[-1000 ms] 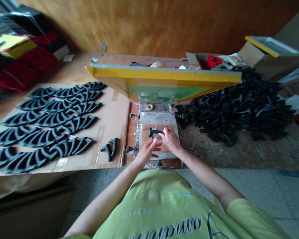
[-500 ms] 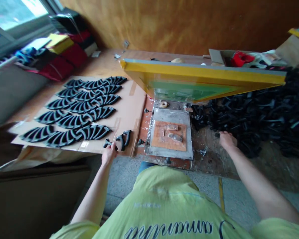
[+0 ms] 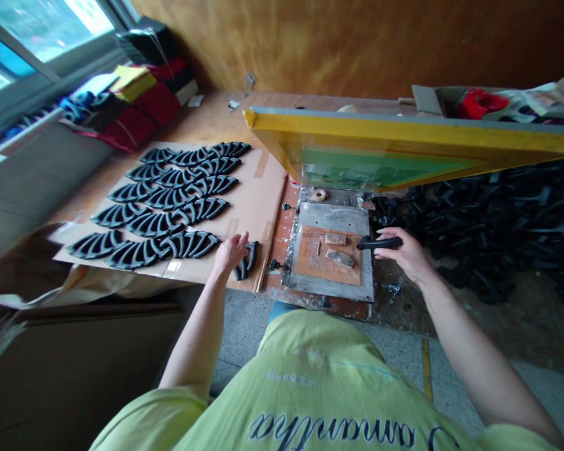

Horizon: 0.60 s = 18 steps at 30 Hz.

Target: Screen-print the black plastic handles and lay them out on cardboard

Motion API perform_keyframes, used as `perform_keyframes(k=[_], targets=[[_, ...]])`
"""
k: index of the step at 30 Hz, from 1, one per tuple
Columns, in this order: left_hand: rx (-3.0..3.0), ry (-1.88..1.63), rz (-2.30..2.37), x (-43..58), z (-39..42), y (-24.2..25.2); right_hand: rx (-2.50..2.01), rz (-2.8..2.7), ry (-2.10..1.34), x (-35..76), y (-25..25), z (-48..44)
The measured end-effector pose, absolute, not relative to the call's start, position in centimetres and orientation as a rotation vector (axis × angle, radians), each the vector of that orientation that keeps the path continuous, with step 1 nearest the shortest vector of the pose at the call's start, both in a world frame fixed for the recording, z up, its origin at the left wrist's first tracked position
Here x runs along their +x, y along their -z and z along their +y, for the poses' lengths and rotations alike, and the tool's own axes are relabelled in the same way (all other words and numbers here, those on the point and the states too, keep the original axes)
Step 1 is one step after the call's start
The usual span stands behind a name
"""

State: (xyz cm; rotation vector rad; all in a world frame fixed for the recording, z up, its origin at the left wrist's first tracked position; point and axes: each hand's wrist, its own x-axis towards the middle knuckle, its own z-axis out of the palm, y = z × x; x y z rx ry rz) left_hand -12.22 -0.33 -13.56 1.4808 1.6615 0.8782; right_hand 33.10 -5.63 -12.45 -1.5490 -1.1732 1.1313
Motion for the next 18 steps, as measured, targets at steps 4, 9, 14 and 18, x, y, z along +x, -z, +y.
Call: perform_keyframes(k=[4,9,14,18], targets=[[1.484,-1.074,1.451,-5.3,3.1,7.7,-1.417,-1.088,-1.373,26.5,13.0,-5.3],[1.395,-1.42,1.18,1.1,5.1,0.5,-1.744,-1.573,-0.8,24.6,16.4,-4.8],[1.31,-1.454,1.11,1.9,5.5,-0.6,-1.943,-1.893,-0.225,24.3,18.2,-4.9],[1.297,-1.43,1.133,0.3,2.7,0.6,-1.942,-1.891,-0.171,24.6,18.2,-5.0]])
